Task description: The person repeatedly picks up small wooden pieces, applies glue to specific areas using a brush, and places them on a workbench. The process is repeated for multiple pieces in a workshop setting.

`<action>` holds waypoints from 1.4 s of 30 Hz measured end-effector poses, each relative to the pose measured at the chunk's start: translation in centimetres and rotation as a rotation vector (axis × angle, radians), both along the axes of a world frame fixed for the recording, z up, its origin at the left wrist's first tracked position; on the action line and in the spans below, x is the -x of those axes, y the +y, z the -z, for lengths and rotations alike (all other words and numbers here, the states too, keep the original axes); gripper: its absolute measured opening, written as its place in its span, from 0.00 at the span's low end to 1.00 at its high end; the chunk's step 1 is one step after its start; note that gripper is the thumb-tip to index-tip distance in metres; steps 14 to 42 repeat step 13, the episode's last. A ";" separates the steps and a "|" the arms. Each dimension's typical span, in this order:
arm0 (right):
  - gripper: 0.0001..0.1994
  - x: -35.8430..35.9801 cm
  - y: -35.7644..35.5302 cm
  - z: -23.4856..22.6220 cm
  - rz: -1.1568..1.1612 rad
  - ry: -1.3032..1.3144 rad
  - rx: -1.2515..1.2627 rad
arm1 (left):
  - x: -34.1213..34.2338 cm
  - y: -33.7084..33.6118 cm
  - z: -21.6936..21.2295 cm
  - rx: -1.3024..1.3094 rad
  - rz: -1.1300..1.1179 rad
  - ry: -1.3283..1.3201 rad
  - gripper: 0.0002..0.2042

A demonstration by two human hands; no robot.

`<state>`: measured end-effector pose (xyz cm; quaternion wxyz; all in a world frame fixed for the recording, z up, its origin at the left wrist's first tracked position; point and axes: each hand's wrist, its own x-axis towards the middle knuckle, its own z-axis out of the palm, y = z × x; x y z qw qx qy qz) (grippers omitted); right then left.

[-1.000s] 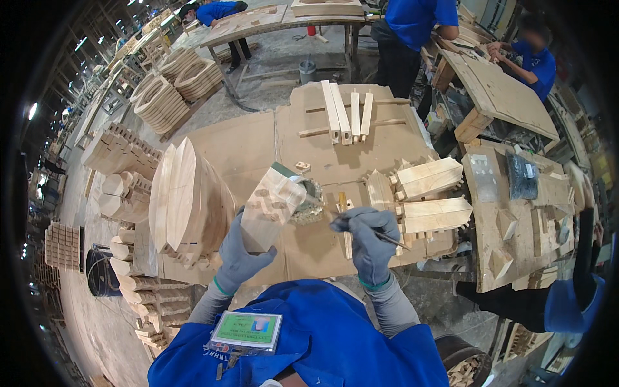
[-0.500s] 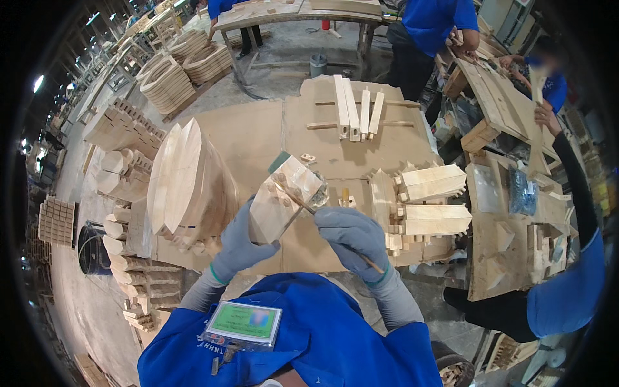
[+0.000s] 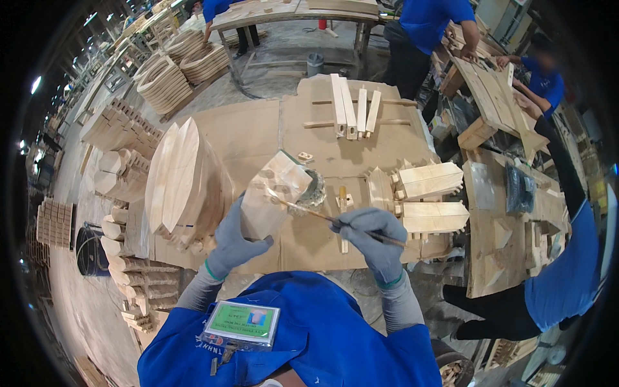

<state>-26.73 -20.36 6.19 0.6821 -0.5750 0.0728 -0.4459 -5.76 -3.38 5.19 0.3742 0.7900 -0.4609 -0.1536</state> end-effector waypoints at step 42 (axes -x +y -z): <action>0.05 -0.1 -3.5 -3.9 -0.073 0.370 -0.303 | -2.2 -0.7 -0.4 0.129 0.309 -0.304 0.40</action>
